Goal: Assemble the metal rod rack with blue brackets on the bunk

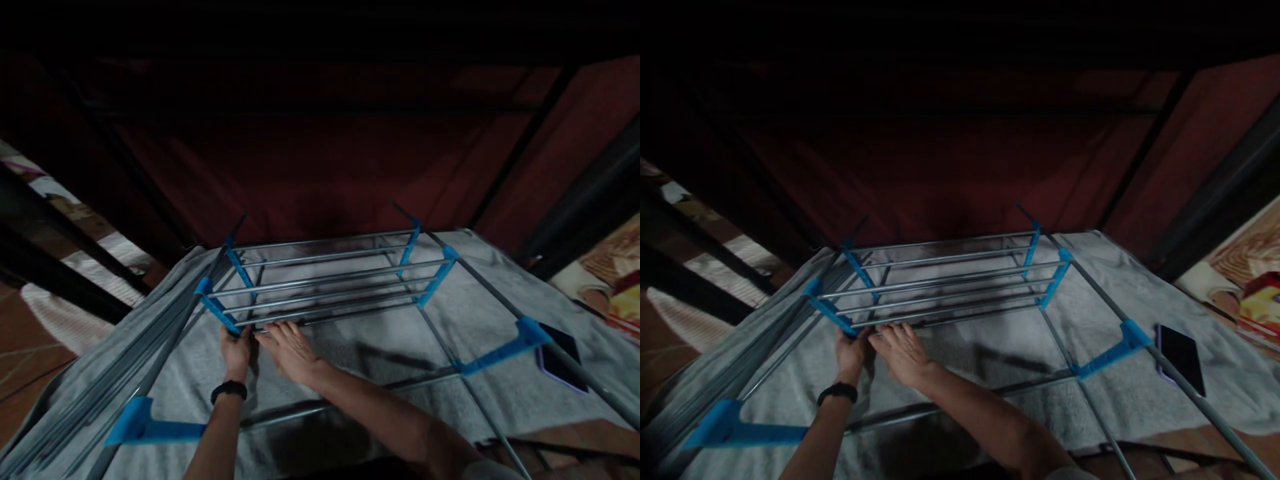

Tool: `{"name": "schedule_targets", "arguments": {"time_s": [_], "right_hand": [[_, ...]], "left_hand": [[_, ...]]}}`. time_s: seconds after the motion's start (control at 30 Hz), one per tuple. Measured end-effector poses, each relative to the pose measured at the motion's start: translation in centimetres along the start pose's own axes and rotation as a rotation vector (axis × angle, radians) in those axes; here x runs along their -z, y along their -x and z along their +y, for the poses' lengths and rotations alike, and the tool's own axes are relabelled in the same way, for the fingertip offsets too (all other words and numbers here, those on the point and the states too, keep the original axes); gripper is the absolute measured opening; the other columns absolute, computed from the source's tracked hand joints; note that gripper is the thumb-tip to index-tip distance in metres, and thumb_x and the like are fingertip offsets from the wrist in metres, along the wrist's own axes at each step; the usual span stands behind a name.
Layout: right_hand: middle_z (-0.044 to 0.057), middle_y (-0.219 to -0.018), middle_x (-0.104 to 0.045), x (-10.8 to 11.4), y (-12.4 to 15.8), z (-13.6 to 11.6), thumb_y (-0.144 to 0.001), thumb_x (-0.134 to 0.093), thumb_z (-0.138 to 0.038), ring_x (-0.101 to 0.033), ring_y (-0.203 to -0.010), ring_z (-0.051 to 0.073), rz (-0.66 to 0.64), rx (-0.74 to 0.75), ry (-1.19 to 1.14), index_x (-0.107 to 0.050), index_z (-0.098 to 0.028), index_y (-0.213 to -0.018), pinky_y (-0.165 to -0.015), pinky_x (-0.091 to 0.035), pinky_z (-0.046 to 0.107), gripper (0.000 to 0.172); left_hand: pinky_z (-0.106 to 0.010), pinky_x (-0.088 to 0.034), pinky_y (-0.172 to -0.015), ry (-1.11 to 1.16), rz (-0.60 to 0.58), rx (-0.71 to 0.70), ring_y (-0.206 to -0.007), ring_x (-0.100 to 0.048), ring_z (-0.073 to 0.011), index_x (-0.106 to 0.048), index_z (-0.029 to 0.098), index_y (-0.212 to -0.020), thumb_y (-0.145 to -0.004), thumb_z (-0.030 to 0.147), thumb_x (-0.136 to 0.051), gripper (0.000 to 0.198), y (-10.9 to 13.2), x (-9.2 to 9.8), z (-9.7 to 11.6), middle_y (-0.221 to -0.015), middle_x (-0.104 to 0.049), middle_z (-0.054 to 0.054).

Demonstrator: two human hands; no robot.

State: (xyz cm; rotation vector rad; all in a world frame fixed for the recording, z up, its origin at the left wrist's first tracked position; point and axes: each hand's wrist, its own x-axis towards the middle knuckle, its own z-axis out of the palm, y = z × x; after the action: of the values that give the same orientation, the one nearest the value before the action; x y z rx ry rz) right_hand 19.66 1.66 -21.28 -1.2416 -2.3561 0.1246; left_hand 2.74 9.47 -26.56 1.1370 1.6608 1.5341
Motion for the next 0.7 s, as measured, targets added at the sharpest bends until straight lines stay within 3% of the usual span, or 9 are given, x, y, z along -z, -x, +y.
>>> {"name": "schedule_targets", "arguments": {"time_s": [0.13, 0.23, 0.33, 0.47, 0.7], "right_hand": [[0.010, -0.135, -0.050, 0.3, 7.9, 5.0, -0.085, -0.051, -0.013, -0.045, -0.121, 0.026, 0.044, -0.383, -0.080, -0.056, -0.022, -0.124, -0.101, -0.038, 0.044, 0.041], [0.009, -0.124, -0.056, 0.9, 12.9, 10.0, -0.077, -0.053, -0.008, -0.051, -0.115, 0.025, 0.294, -0.657, -0.217, -0.063, -0.023, -0.112, -0.099, -0.041, 0.042, 0.039], [0.010, -0.105, -0.061, 1.7, 16.5, 14.2, -0.073, -0.050, -0.008, -0.057, -0.100, 0.024, 0.460, -0.806, -0.264, -0.065, -0.019, -0.100, -0.093, -0.047, 0.040, 0.033], [0.008, -0.093, -0.062, 2.4, 19.0, 17.7, -0.068, -0.049, -0.015, -0.059, -0.082, 0.021, 0.597, -0.932, -0.312, -0.064, -0.019, -0.092, -0.081, -0.051, 0.038, 0.028], [0.008, -0.090, -0.067, 3.6, 19.7, 21.0, -0.066, -0.047, -0.029, -0.061, -0.085, 0.021, 0.644, -0.997, -0.401, -0.064, -0.020, -0.091, -0.084, -0.049, 0.036, 0.032]], "left_hand": [[-0.032, -0.043, -0.068, -0.244, 0.037, -0.053, -0.065, -0.050, -0.0157, -0.052, 0.021, -0.077, -0.068, 0.031, -0.064, 0.018, 0.5, 0.4, -1.1, -0.069, -0.054, 0.002], [-0.030, -0.037, -0.063, -0.341, 0.025, -0.061, -0.061, -0.044, -0.0151, -0.048, 0.022, -0.073, -0.071, 0.025, -0.058, 0.011, 0.7, 0.3, -1.2, -0.064, -0.049, 0.003], [-0.030, -0.034, -0.062, -0.358, 0.023, 0.010, -0.059, -0.042, -0.0159, -0.045, 0.023, -0.072, -0.067, 0.019, -0.056, 0.013, 0.7, 0.1, -0.6, -0.062, -0.046, 0.003], [-0.030, -0.033, -0.062, -0.333, 0.017, 0.022, -0.062, -0.043, -0.0170, -0.045, 0.023, -0.076, -0.065, 0.017, -0.054, 0.015, 0.8, 0.1, -0.2, -0.065, -0.048, 0.002], [-0.028, -0.036, -0.064, -0.286, 0.036, -0.029, -0.064, -0.045, -0.0164, -0.047, 0.023, -0.077, -0.068, 0.012, -0.054, 0.016, 1.5, 0.1, -0.1, -0.066, -0.049, 0.001]]}}
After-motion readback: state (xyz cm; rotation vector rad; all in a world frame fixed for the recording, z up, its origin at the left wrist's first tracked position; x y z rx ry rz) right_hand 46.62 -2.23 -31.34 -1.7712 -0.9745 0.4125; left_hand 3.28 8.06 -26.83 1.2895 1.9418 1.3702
